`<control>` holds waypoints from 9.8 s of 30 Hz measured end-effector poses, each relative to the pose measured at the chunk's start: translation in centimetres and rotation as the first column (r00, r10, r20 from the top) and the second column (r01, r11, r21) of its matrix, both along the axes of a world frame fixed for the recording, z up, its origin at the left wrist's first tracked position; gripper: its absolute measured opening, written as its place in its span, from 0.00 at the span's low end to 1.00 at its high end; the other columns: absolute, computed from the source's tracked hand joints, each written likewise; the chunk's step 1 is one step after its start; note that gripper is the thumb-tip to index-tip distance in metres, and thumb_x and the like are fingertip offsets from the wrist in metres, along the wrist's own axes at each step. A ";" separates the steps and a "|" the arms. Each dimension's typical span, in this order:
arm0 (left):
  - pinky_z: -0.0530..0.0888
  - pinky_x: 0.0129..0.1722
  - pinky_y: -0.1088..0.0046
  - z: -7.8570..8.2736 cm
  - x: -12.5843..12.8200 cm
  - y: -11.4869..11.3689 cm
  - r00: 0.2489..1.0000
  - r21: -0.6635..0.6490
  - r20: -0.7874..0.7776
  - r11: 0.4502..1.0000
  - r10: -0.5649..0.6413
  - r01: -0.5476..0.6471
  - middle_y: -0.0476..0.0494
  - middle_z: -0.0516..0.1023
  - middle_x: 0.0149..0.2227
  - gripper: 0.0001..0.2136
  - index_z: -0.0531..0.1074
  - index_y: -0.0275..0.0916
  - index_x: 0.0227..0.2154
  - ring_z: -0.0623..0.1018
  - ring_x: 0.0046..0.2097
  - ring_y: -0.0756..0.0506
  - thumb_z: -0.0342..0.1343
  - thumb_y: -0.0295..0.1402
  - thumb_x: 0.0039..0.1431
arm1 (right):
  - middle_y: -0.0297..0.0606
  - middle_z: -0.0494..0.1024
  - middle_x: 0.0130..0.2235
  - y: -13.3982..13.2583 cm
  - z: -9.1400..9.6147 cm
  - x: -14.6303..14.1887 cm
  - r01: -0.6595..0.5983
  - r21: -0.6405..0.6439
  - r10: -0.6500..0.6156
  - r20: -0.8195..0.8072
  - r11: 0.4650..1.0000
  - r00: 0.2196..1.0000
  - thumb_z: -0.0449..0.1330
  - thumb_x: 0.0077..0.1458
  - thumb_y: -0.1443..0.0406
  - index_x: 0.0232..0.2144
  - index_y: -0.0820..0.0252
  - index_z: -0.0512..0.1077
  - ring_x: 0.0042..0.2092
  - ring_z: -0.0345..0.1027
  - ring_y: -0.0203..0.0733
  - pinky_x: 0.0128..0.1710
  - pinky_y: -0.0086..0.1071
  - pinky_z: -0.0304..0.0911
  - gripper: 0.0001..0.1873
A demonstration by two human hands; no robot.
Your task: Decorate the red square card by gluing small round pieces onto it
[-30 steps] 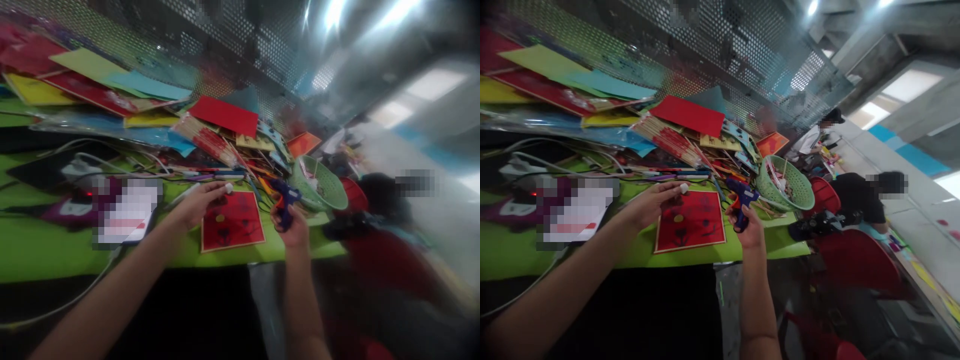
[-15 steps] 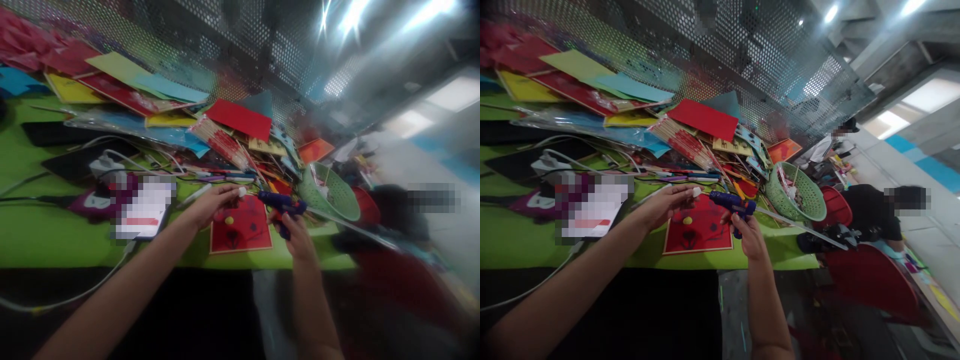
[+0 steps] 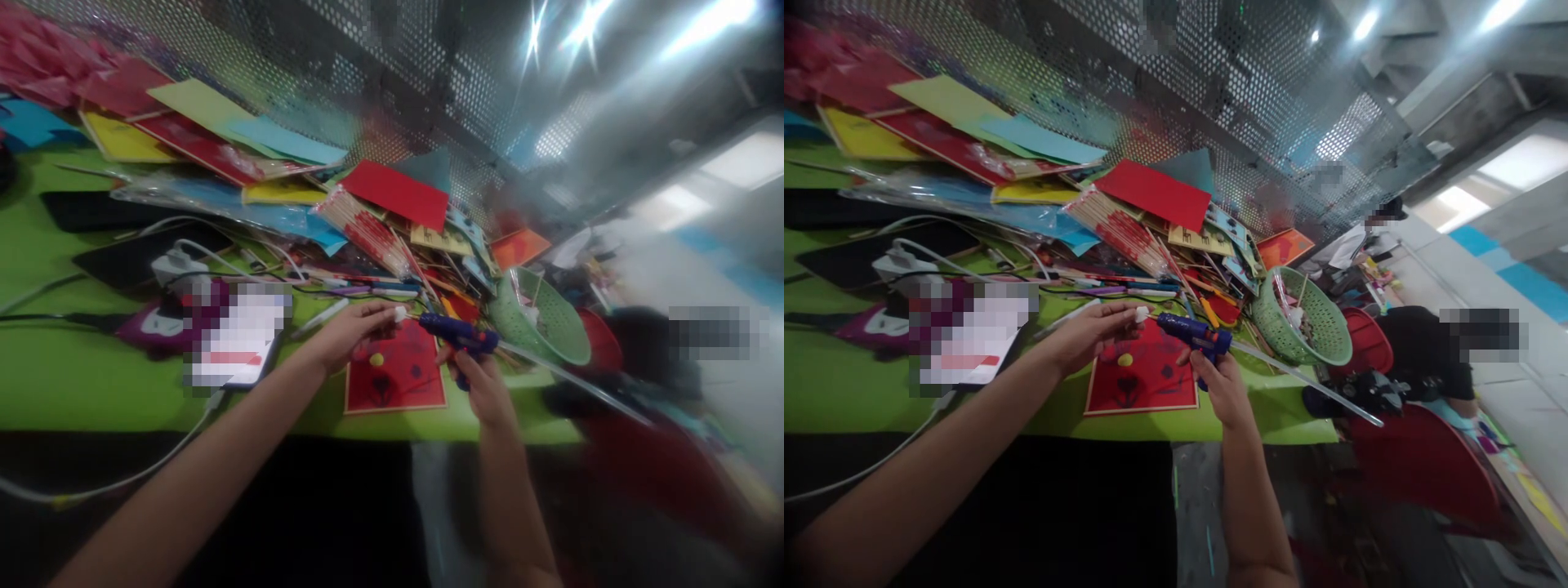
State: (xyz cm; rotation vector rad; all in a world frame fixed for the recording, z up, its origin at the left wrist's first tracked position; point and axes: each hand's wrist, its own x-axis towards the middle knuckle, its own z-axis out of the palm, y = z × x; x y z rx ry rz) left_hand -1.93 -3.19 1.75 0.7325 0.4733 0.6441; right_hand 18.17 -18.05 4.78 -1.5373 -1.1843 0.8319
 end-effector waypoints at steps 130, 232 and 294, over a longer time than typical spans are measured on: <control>0.76 0.36 0.79 -0.7 0.1 0.3 1.000 0.060 0.013 0.998 0.002 -0.003 0.43 0.82 0.39 0.15 0.81 0.37 0.41 0.79 0.35 0.52 0.71 0.35 0.50 | 0.36 0.76 0.28 0.0 0.7 -0.9 0.038 0.069 -0.033 -0.068 0.997 0.997 0.65 0.53 0.46 0.26 0.59 0.75 0.27 0.61 0.33 0.29 0.30 0.57 0.22; 0.69 0.46 0.62 -0.2 8.6 -1.7 0.643 0.698 -0.618 -0.061 0.453 0.713 0.38 0.79 0.35 0.07 0.76 0.35 0.31 0.76 0.41 0.40 0.54 0.28 0.61 | 0.39 0.73 0.29 -7.1 -6.3 6.8 0.176 0.156 -0.064 -0.544 0.972 0.837 0.63 0.52 0.41 0.28 0.59 0.76 0.25 0.57 0.34 0.23 0.31 0.51 0.27; 0.72 0.32 0.78 -2.8 -2.0 -3.2 0.988 -0.059 -0.017 0.986 0.154 -0.155 0.48 0.81 0.34 0.18 0.79 0.37 0.37 0.75 0.29 0.54 0.75 0.36 0.43 | 0.36 0.74 0.28 -0.9 -2.1 -1.7 -0.085 -0.007 0.085 -0.025 0.996 0.996 0.63 0.55 0.46 0.28 0.57 0.76 0.31 0.65 0.39 0.34 0.33 0.62 0.21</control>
